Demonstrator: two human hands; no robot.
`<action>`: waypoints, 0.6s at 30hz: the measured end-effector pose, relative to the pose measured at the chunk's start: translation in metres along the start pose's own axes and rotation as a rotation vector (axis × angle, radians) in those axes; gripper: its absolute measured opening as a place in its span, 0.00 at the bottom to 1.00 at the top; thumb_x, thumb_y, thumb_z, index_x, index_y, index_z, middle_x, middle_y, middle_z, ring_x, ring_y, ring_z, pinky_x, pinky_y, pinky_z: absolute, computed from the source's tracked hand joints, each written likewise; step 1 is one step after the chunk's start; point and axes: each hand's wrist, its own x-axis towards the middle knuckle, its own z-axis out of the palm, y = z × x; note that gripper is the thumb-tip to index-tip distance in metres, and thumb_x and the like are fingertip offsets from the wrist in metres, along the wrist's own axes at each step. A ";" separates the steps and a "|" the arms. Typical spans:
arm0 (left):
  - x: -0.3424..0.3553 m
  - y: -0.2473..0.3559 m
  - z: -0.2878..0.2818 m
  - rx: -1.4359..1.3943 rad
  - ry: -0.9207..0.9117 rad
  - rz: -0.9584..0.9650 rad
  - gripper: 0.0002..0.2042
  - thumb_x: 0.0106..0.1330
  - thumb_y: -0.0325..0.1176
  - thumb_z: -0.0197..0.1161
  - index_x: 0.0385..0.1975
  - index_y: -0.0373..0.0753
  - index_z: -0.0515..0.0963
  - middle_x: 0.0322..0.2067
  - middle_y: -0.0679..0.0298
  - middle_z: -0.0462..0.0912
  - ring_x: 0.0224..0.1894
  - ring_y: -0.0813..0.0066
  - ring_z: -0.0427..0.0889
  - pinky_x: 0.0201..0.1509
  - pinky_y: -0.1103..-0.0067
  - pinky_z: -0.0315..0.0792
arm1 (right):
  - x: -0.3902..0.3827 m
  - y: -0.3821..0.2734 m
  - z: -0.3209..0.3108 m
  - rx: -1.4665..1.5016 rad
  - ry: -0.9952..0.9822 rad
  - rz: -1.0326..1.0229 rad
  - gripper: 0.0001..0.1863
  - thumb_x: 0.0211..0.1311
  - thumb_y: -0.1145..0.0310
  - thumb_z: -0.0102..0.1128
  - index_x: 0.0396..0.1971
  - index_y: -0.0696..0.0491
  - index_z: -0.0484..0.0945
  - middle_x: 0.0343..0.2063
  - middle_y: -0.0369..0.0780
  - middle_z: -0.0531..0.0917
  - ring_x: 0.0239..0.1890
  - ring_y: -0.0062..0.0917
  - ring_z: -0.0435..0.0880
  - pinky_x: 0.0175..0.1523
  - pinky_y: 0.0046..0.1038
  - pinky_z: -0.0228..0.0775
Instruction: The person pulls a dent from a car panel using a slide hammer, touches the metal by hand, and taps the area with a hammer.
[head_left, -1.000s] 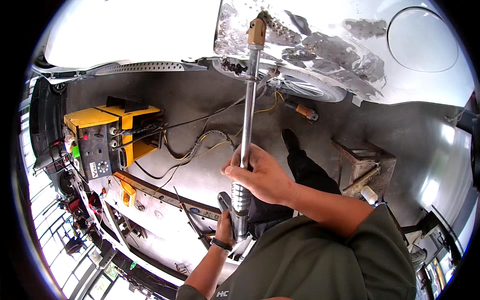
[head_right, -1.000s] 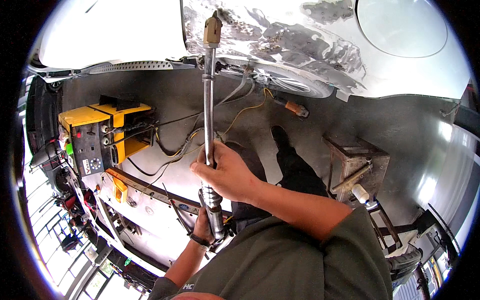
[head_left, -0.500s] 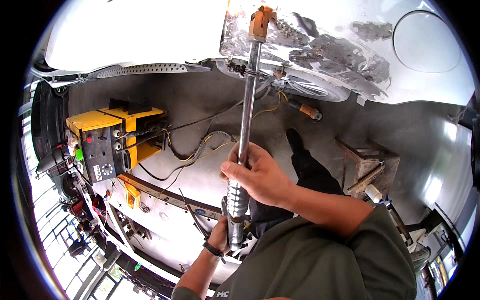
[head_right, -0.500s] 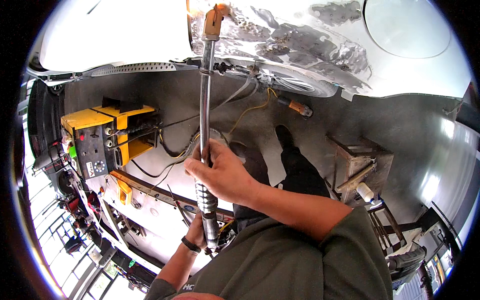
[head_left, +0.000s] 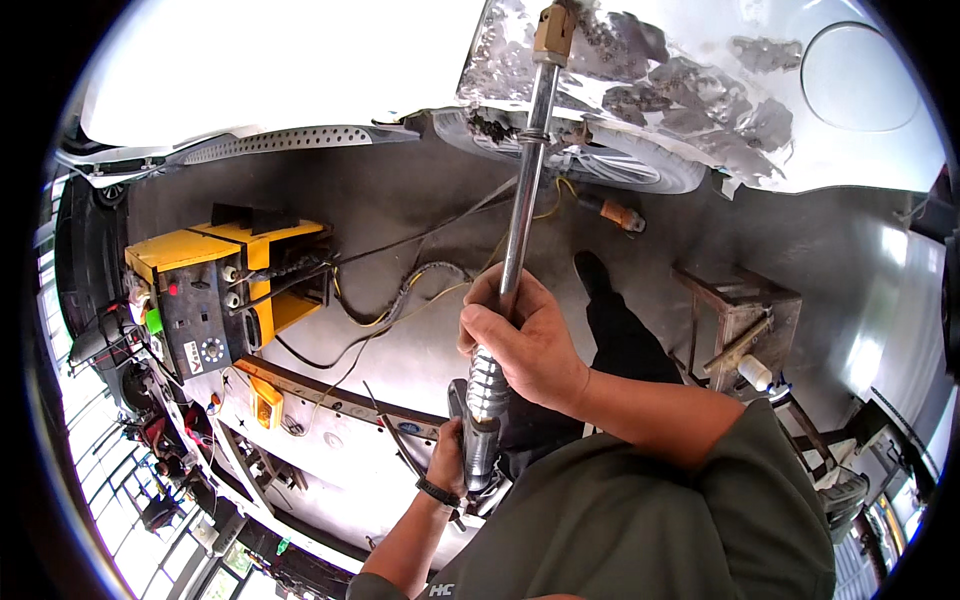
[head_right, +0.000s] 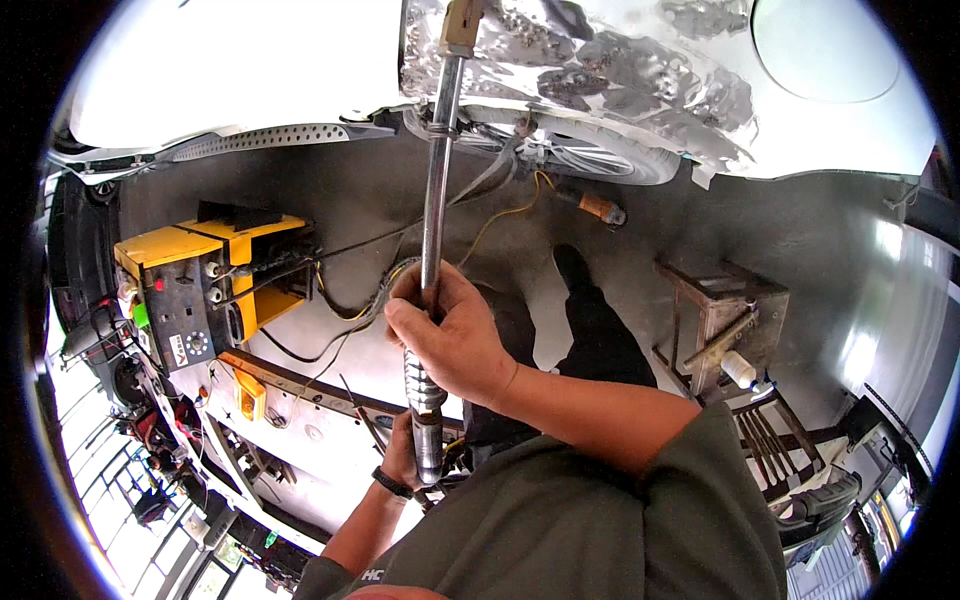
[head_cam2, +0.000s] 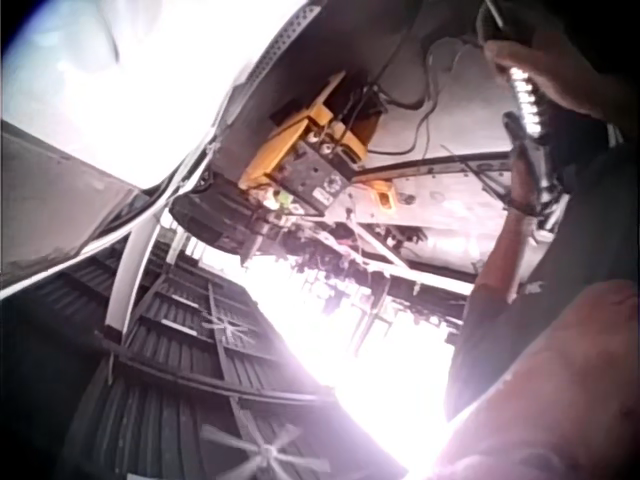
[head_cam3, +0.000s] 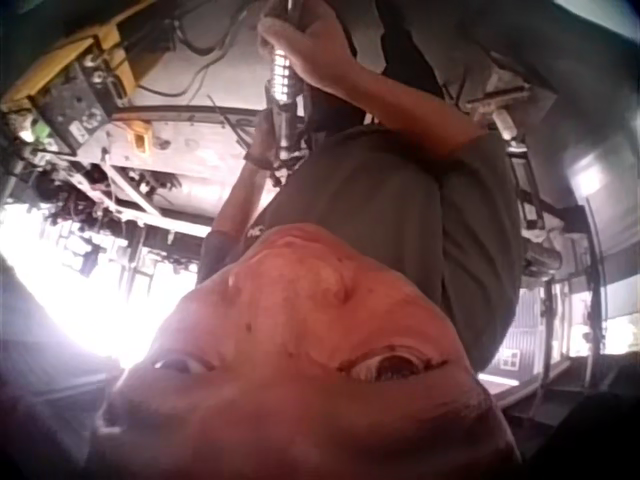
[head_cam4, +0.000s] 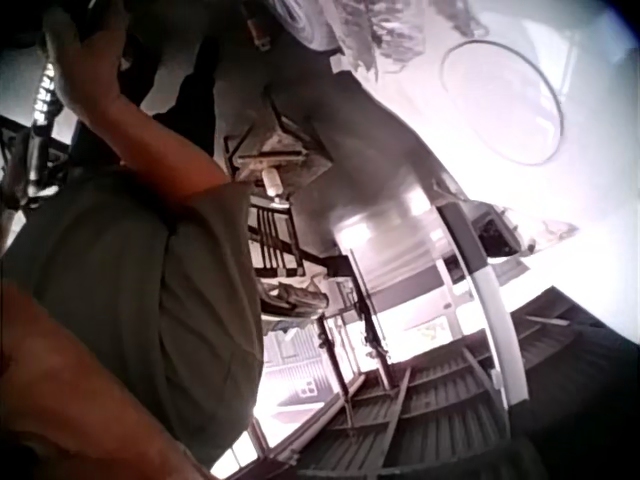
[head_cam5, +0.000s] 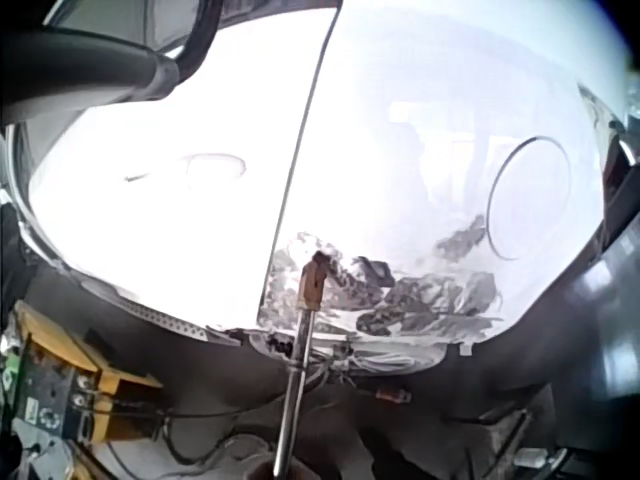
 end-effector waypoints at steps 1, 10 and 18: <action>0.001 0.002 -0.002 0.001 -0.003 0.005 0.22 0.76 0.52 0.45 0.47 0.40 0.79 0.34 0.63 0.86 0.32 0.69 0.88 0.40 0.71 0.86 | 0.001 -0.001 0.000 -0.002 -0.003 -0.005 0.09 0.71 0.74 0.62 0.45 0.55 0.72 0.29 0.35 0.80 0.33 0.19 0.82 0.40 0.25 0.74; 0.014 -0.020 -0.018 0.026 0.615 0.764 0.15 0.76 0.46 0.53 0.46 0.39 0.76 0.40 0.62 0.78 0.43 0.71 0.77 0.54 0.73 0.73 | 0.023 -0.018 -0.016 -0.275 -0.182 0.173 0.18 0.67 0.74 0.66 0.52 0.60 0.71 0.48 0.43 0.79 0.49 0.23 0.81 0.53 0.27 0.75; 0.014 -0.004 -0.006 0.004 -0.230 -0.269 0.19 0.77 0.53 0.54 0.50 0.44 0.77 0.27 0.62 0.85 0.24 0.71 0.87 0.26 0.74 0.84 | -0.013 -0.033 -0.021 -0.370 -0.113 0.184 0.12 0.68 0.72 0.66 0.44 0.55 0.71 0.44 0.40 0.82 0.41 0.15 0.78 0.47 0.24 0.73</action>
